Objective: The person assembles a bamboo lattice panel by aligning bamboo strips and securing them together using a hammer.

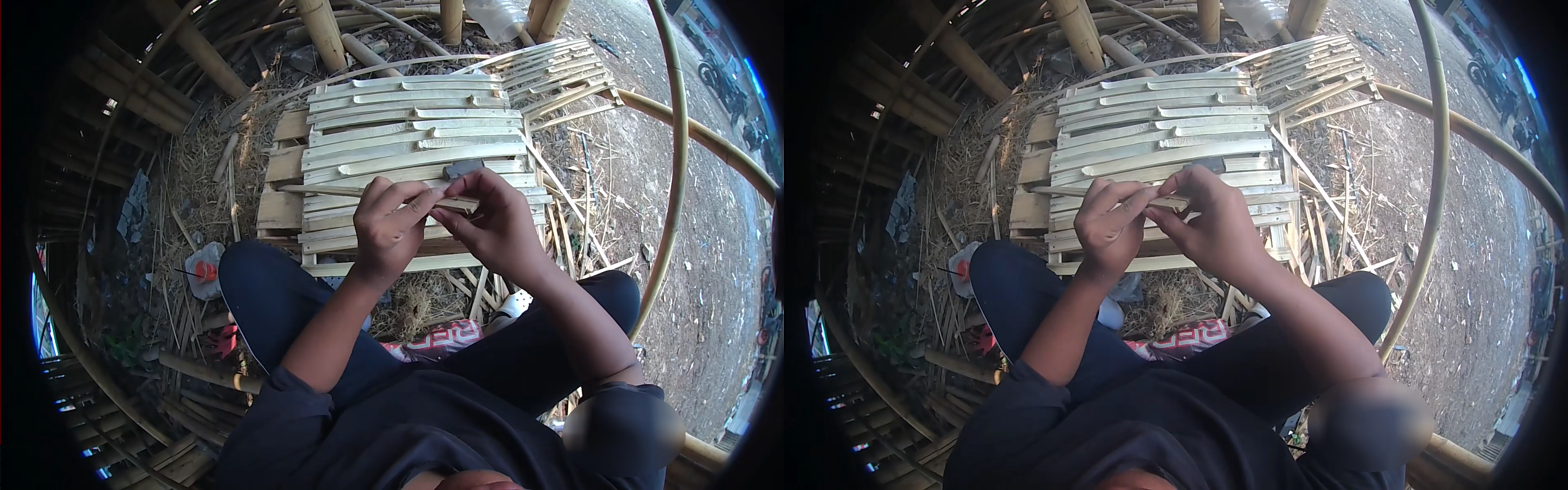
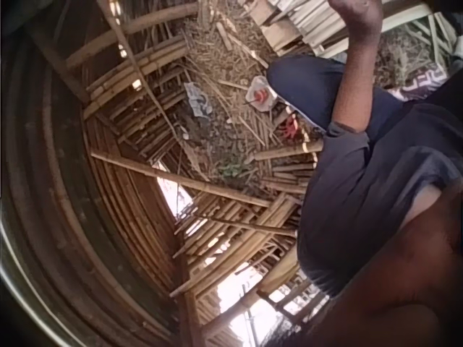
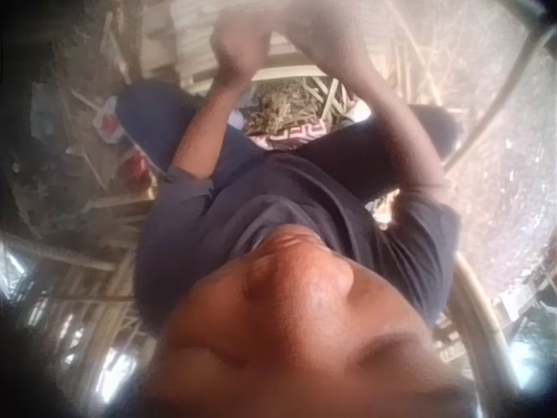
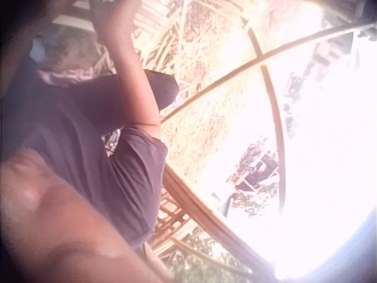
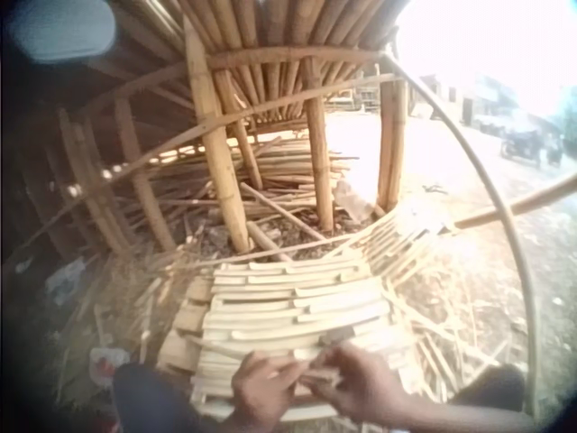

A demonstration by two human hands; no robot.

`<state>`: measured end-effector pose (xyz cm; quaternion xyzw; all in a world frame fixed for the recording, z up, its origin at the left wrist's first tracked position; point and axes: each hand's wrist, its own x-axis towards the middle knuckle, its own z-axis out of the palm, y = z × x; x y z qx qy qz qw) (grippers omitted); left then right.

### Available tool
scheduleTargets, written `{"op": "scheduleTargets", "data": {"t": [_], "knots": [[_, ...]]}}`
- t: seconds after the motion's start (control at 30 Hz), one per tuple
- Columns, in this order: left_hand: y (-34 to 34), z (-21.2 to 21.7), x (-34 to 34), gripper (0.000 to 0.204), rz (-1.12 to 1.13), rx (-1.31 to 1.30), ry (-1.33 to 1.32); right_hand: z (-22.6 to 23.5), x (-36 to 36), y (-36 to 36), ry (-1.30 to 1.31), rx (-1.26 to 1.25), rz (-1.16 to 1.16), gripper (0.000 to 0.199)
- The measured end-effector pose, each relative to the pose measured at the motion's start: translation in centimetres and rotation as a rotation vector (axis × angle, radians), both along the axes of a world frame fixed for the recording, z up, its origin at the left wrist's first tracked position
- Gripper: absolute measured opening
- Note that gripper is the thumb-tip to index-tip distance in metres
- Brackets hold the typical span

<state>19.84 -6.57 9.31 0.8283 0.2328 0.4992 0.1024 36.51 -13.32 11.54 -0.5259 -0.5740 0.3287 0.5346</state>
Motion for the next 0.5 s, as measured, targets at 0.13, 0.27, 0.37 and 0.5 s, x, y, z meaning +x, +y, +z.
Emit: {"op": "scheduleTargets", "data": {"t": [0.13,0.27,0.37,0.5], "knots": [[0.3,0.2,0.1,0.039,0.000,0.006,0.018,1.6,0.0,-0.5,-0.186,0.008,-0.030,0.026],[0.5,-0.3,0.3,0.044,-0.008,0.022,-0.014,1.2,0.4,-0.3,-0.213,0.024,-0.039,0.028],[0.6,-0.1,0.3,0.042,-0.007,0.020,-0.002,1.5,0.7,-0.3,-0.295,0.030,-0.010,0.034],[0.6,0.2,0.1,0.042,-0.017,-0.014,0.031,1.1,1.5,-0.2,-0.526,0.087,-0.019,0.041]]}}
